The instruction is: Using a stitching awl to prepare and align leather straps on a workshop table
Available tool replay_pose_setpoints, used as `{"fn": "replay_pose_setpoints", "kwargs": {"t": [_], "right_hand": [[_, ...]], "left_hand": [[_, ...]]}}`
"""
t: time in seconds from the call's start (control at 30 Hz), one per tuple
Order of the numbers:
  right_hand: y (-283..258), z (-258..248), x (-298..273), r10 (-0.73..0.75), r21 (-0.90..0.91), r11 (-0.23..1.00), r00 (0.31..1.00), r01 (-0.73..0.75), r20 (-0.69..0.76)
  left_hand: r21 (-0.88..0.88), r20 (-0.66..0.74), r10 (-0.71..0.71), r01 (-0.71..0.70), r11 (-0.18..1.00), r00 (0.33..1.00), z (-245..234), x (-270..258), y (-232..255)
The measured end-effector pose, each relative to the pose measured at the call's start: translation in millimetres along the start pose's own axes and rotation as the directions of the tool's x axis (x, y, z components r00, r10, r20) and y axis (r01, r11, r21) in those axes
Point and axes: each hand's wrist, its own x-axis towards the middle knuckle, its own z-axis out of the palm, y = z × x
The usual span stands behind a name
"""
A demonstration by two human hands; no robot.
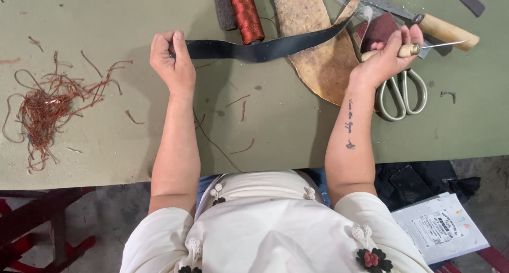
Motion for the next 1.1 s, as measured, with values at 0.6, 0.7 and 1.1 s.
{"fn": "replay_pose_setpoints", "kwargs": {"t": [0.6,0.7,1.1], "right_hand": [[-19,35,-80,0.011,-0.228,0.96,0.788,0.164,0.615],[-21,32,-82,0.269,-0.372,0.928,0.756,-0.037,0.597],[-29,38,-84,0.371,-0.44,0.897,0.612,-0.043,0.698]], "left_hand": [[-0.03,0.427,0.364,-0.39,0.92,0.828,51,-38,81],[-0.075,0.57,0.379,-0.413,0.908,0.729,122,-44,86],[0.325,0.731,-0.118,-0.19,0.927,0.672,154,-63,71]]}}
